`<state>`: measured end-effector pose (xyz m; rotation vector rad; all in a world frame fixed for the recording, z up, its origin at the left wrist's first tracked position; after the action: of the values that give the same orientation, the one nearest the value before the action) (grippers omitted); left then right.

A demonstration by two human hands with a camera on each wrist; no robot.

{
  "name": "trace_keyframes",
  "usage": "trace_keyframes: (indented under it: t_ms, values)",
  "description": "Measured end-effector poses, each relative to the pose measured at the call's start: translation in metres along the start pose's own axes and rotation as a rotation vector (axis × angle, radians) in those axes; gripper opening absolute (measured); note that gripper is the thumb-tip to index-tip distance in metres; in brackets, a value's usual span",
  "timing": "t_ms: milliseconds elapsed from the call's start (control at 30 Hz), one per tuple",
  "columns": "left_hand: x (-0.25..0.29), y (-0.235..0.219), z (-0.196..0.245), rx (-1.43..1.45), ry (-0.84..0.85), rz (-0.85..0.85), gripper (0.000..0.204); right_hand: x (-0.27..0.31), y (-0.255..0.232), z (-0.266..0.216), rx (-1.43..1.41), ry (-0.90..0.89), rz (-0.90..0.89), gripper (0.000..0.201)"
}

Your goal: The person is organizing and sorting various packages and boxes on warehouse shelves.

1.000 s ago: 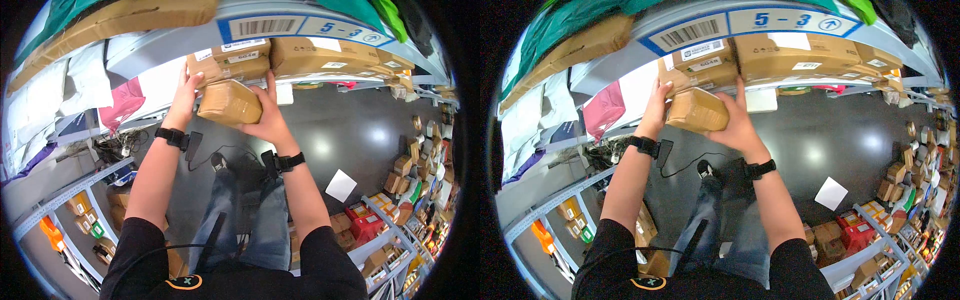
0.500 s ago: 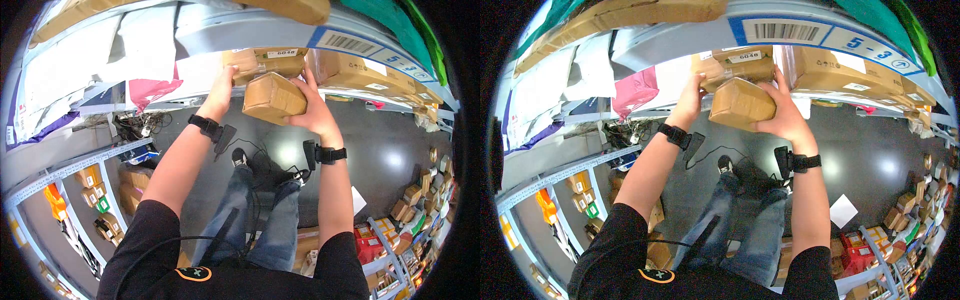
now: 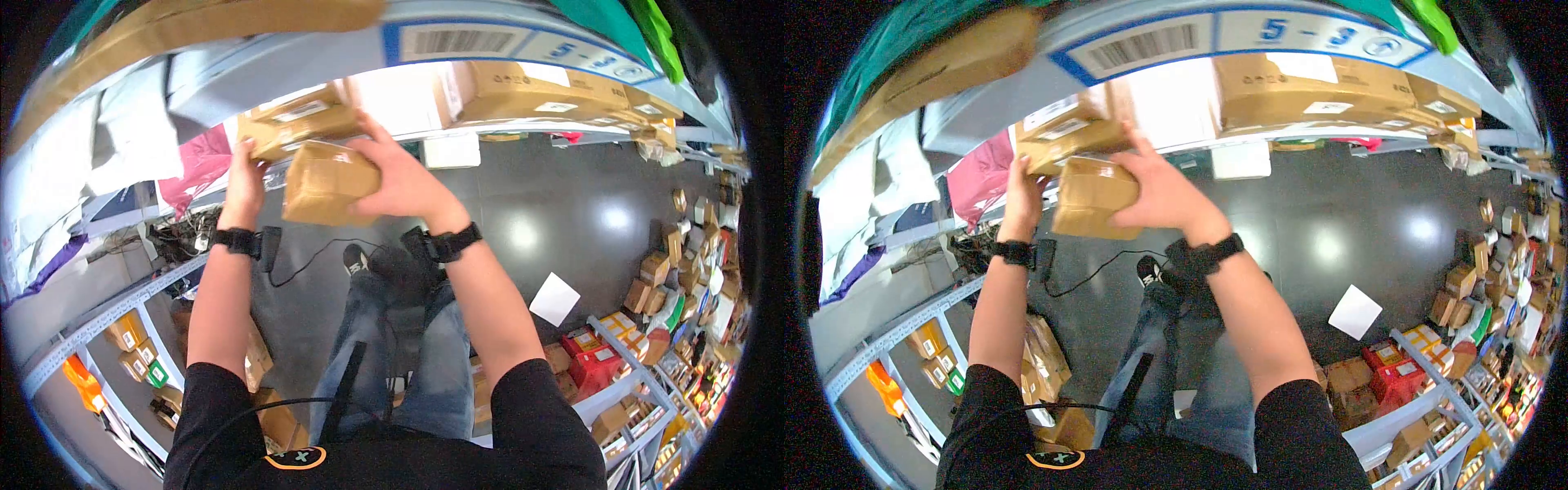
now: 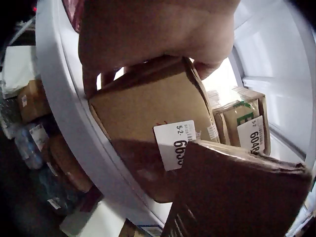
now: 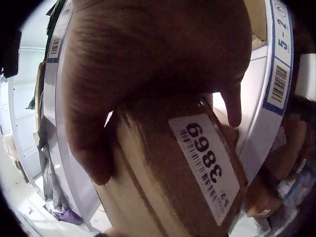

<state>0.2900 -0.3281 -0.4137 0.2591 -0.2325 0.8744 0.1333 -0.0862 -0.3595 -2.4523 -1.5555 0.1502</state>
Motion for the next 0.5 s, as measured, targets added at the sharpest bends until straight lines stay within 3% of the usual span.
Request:
trace_keyframes:
  t_ms: [200, 267, 300, 333, 400, 467, 500]
  values:
    - [0.019, -0.023, 0.014, -0.123, 0.051, -0.029, 0.056, 0.015, 0.001, 0.004, -0.095, -0.016, -0.015, 0.081]
    - [0.036, -0.020, 0.017, -0.111, 0.151, 0.200, 0.046, 0.043, -0.017, 0.003, -0.179, -0.010, 0.016, 0.085]
    - [0.048, -0.015, 0.020, -0.222, 0.194, 0.414, 0.035, 0.066, -0.029, 0.017, -0.195, -0.048, 0.102, 0.087]
    - [0.064, -0.018, 0.017, -0.392, 0.329, 0.462, 0.025, 0.090, -0.055, 0.016, -0.126, -0.007, 0.106, 0.087]
    - [0.088, 0.007, 0.011, -0.405, 0.380, 0.247, 0.024, 0.144, -0.103, 0.045, 0.013, -0.090, 0.328, 0.096]
    - [0.125, 0.078, 0.017, -0.544, 0.377, 0.022, 0.033, 0.171, -0.148, 0.040, -0.395, 0.066, 0.474, 0.092]
    - [0.131, 0.111, 0.018, -0.450, 0.367, -0.106, 0.038, 0.180, -0.168, 0.032, -0.563, 0.135, 0.538, 0.090]
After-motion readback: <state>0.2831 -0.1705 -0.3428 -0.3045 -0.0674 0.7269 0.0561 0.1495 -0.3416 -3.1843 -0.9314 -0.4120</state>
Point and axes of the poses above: each hand's wrist, its own x-axis away from the middle knuckle, its own y-axis out of the palm, z = x × y, the point moved 2 cm from there along -x, towards the middle knuckle, and after that the axes turned 6 degrees about y, right-handed, at the moved point
